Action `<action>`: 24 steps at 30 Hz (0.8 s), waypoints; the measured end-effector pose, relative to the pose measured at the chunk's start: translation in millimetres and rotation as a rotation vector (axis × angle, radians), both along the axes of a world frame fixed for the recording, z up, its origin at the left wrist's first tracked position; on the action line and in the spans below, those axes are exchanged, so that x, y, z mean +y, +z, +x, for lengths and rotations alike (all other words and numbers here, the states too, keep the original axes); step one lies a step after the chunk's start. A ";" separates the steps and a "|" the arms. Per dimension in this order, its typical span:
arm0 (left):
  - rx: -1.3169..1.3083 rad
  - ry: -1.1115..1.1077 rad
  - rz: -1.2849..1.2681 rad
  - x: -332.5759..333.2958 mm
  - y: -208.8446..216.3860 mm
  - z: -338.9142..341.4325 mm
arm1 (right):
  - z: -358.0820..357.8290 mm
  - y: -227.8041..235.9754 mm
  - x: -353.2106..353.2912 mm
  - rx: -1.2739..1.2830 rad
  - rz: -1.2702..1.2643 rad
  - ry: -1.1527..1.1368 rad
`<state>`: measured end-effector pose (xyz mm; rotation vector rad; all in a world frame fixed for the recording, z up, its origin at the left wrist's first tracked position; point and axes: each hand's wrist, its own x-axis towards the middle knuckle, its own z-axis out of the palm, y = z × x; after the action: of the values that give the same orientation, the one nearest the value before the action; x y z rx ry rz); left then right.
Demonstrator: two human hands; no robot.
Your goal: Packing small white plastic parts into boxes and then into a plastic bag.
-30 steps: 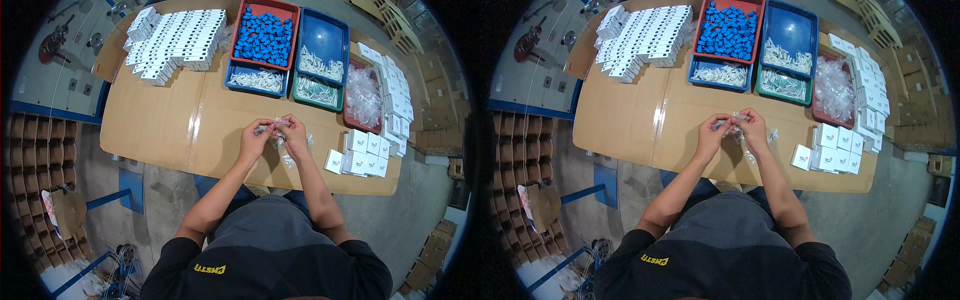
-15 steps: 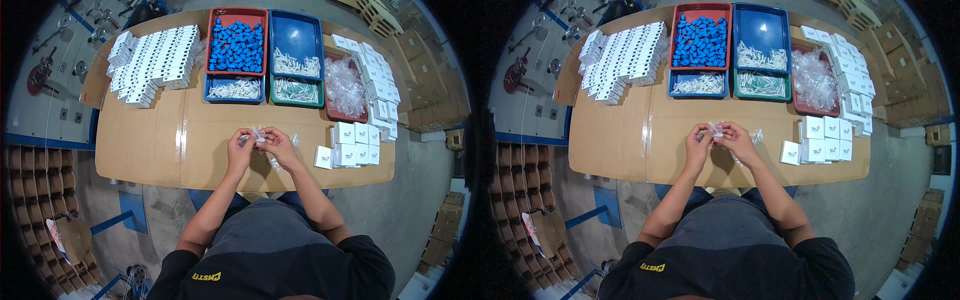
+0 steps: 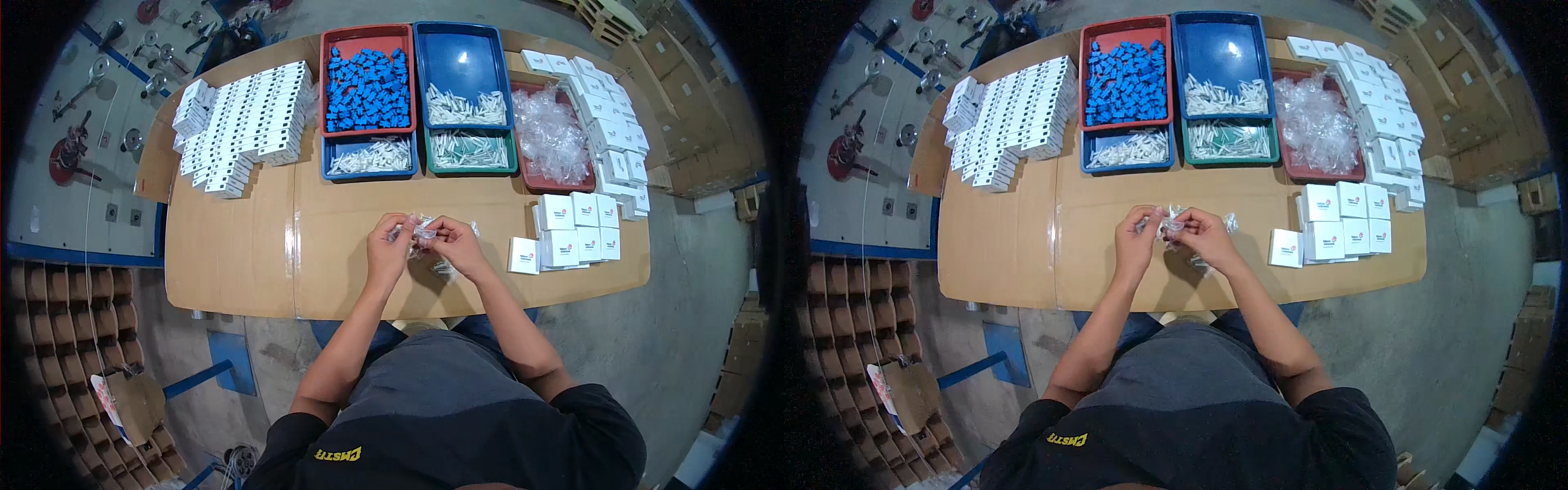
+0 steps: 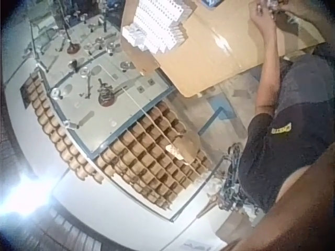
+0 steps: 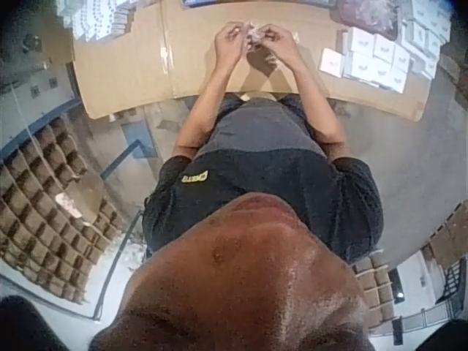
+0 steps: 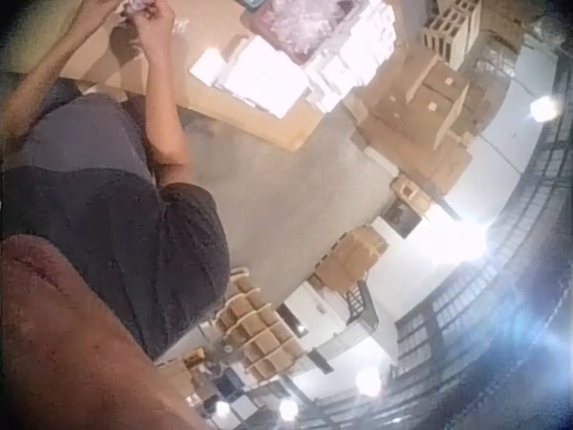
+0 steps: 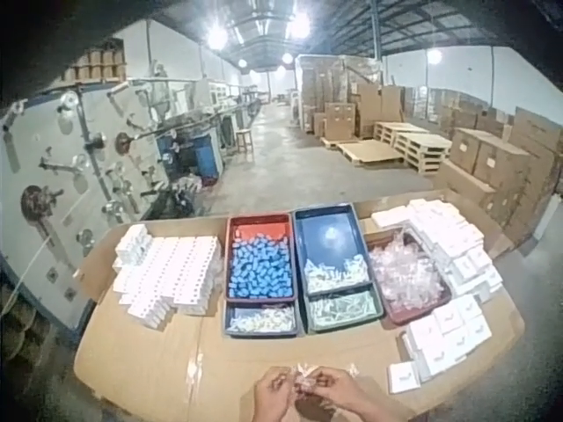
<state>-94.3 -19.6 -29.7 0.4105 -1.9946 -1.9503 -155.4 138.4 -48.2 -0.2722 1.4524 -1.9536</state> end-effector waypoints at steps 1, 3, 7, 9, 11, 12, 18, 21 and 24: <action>-0.002 -0.006 -0.004 1.0 2.2 -1.8 | 0.5 -0.4 2.5 0.013 0.029 0.000; -0.045 0.129 0.157 2.1 6.0 -11.3 | -4.3 -11.2 10.8 0.050 0.032 0.005; -0.086 0.177 0.169 -28.5 -13.9 -50.3 | -1.8 -9.0 17.0 -0.048 0.024 -0.059; -0.075 0.179 0.216 -44.7 -14.6 -85.2 | -0.4 -5.9 21.8 -0.079 0.026 -0.087; -0.102 0.187 0.227 -57.5 -14.0 -113.1 | -0.4 -6.1 26.7 -0.112 0.027 -0.111; -0.193 0.223 0.274 -62.9 -14.7 -120.6 | -0.4 -7.8 28.6 -0.128 0.019 -0.149; -0.159 0.096 0.476 -73.7 -43.7 -75.6 | -13.6 -9.9 54.0 -0.132 -0.022 -0.296; -0.183 0.070 0.545 -60.1 -29.8 -18.3 | -28.2 -10.9 61.8 -0.053 0.019 -0.361; -0.264 0.119 0.585 -62.1 -40.2 35.0 | -56.8 -17.4 64.4 -0.023 0.070 -0.440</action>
<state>-59.3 -81.7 -69.9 0.9424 -1.4462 -2.4803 -212.3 202.7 -65.6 0.1135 1.6662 -2.2293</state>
